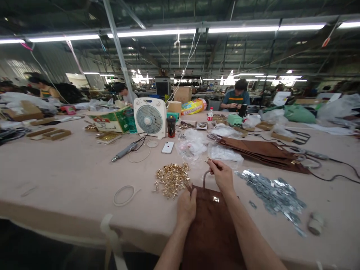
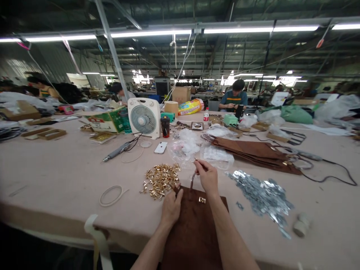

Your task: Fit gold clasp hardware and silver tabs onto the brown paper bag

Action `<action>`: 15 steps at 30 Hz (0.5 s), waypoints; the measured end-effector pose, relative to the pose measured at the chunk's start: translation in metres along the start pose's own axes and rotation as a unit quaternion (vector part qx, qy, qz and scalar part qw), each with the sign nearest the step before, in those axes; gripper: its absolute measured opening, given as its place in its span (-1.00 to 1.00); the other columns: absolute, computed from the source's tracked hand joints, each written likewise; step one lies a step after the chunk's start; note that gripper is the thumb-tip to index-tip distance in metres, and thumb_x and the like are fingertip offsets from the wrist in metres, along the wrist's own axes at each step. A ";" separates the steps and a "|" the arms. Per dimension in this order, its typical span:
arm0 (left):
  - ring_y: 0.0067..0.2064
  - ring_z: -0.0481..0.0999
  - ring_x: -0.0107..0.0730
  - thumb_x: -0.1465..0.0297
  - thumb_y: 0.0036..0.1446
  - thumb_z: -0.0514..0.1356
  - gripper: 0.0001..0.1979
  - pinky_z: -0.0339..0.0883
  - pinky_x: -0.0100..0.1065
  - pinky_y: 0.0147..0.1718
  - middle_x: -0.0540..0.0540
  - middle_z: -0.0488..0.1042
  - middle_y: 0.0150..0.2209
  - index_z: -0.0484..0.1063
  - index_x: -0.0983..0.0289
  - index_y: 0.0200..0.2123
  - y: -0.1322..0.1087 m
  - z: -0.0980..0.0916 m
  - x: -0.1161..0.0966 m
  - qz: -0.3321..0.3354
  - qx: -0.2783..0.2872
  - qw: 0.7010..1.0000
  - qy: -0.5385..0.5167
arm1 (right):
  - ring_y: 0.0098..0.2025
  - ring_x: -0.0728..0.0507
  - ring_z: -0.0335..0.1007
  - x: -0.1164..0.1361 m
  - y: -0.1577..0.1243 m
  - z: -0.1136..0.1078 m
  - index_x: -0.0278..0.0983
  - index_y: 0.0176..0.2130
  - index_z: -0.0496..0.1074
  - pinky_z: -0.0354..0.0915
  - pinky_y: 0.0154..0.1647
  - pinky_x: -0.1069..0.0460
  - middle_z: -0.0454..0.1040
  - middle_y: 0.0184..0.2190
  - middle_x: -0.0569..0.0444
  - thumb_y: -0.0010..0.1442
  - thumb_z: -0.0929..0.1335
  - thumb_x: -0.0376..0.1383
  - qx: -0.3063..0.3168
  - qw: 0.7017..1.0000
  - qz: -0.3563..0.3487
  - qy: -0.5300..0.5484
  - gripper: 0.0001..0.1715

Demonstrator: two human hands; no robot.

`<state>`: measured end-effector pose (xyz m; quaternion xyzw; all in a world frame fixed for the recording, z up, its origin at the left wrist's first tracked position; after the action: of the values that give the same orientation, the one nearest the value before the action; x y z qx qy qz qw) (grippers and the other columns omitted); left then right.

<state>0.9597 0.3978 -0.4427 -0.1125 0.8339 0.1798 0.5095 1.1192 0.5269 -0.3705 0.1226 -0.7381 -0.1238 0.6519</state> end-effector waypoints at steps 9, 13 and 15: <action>0.22 0.54 -0.03 0.19 0.35 0.14 -0.55 0.29 -0.05 0.28 0.22 0.61 0.14 0.55 0.28 0.16 0.001 -0.013 0.006 0.002 -0.032 0.991 -0.133 | -0.36 -0.13 0.53 -0.007 -0.125 0.002 -0.28 0.00 0.59 0.50 -0.34 0.02 0.59 -0.33 0.01 0.28 0.47 0.03 0.071 0.994 0.066 0.055 -0.50; 0.17 0.56 -0.08 0.15 0.35 0.16 -0.57 0.33 -0.10 0.25 0.18 0.63 0.10 0.58 0.25 0.11 0.001 -0.015 0.013 0.005 -0.039 0.981 -0.188 | -0.35 -0.11 0.55 -0.010 -0.137 0.010 -0.25 0.02 0.58 0.51 -0.33 0.02 0.56 -0.21 0.00 0.32 0.44 -0.01 0.034 0.998 0.036 0.027 -0.56; 0.17 0.56 -0.09 0.13 0.33 0.19 -0.58 0.33 -0.12 0.24 0.18 0.63 0.10 0.59 0.24 0.09 0.001 -0.013 0.016 0.002 -0.043 0.978 -0.204 | -0.38 -0.10 0.53 -0.012 -0.137 0.011 -0.24 0.03 0.58 0.50 -0.35 0.02 0.56 -0.22 0.00 0.33 0.43 -0.01 0.019 0.999 0.033 0.012 -0.56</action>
<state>0.9413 0.3935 -0.4507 -0.0939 0.7039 0.2359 0.6633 1.1123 0.4031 -0.4301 0.1118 -0.7363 -0.0867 0.6617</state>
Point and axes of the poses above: each hand's wrist, its own y-axis towards the middle knuckle, its own z-axis out of the palm, x = y × z, the point moved 7 cm from there along y, towards the middle knuckle
